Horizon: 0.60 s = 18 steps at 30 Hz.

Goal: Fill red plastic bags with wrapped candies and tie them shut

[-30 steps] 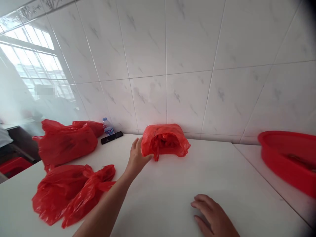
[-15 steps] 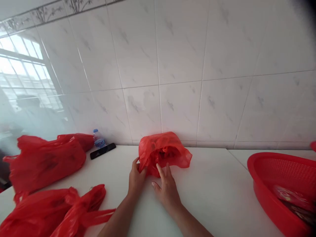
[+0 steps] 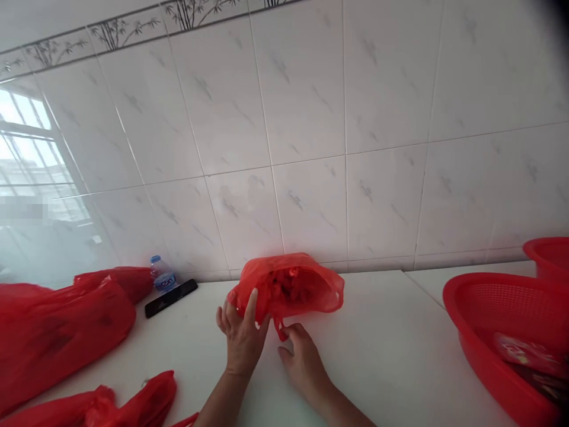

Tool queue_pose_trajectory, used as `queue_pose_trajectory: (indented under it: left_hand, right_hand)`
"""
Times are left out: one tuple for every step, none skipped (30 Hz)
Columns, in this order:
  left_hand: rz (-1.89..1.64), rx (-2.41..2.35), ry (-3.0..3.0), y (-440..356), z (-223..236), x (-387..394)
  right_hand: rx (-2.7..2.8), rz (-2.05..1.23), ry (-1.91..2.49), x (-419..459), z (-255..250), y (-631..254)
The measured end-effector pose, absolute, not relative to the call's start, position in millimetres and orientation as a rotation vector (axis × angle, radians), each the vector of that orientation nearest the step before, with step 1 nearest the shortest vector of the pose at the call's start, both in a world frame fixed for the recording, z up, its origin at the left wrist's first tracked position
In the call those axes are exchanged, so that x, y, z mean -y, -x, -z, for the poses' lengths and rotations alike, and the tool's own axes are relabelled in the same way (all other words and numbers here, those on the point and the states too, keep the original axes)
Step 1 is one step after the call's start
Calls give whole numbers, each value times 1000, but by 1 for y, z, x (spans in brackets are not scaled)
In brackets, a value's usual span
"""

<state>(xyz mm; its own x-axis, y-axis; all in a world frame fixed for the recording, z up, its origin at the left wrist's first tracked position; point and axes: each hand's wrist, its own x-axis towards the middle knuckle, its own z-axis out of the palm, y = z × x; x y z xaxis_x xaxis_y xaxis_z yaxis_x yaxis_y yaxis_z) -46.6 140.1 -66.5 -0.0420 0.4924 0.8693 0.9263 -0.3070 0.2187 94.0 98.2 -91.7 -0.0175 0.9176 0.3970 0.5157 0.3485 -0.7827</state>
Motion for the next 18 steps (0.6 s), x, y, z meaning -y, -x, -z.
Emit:
queue_pose_trajectory:
  left_hand:
    - [1300, 1485, 1781, 47, 61, -139]
    - [1268, 1468, 1794, 46, 55, -137]
    - [1212, 1452, 1835, 44, 49, -137]
    - [1137, 1444, 1894, 41, 44, -137]
    - [1055, 1446, 1958, 37, 41, -138]
    - [980, 1455, 2018, 34, 40, -141]
    - [924, 1472, 2065, 30, 41, -144]
    - [896, 1493, 2094, 27, 44, -148]
    - [884, 1514, 2110, 24, 48, -153]
    - [881, 1529, 2118, 22, 53, -157]
    - [883, 1540, 2120, 22, 57, -161]
    - [887, 1557, 2113, 22, 61, -165]
    - [896, 1578, 2097, 23, 64, -168]
    - [908, 1603, 2074, 25, 66, -170]
    - [922, 1631, 2048, 27, 68, -172]
    - [933, 1660, 2024, 29, 68, -174]
    - [940, 1685, 2006, 30, 68, -175]
    - [942, 1704, 2000, 31, 68, -176]
  right_hand:
    - [1636, -535, 1322, -99, 91, -95]
    - [1608, -532, 1345, -99, 90, -95]
    - [1593, -526, 1362, -99, 89, -96]
    - [1590, -517, 1371, -99, 88, -96]
    - [1602, -507, 1373, -98, 87, -96]
    - [1625, -496, 1367, -96, 86, -97]
    - [1655, -485, 1358, -94, 85, -98]
    - [1688, -474, 1350, -92, 85, -100]
    - [1719, -463, 1345, -89, 85, -102]
    - [1747, -457, 1341, -85, 85, -105]
    - [1774, -448, 1341, -80, 87, -110]
    - [1807, -432, 1340, -74, 89, -116]
    - [1850, -413, 1337, -66, 92, -124]
    - [1890, -396, 1338, -57, 96, -133]
    - [1922, -384, 1346, -47, 102, -143]
    - [1948, -378, 1359, -35, 109, -155]
    - [1927, -390, 1401, -22, 116, -167]
    - [1904, -400, 1444, -9, 125, -181]
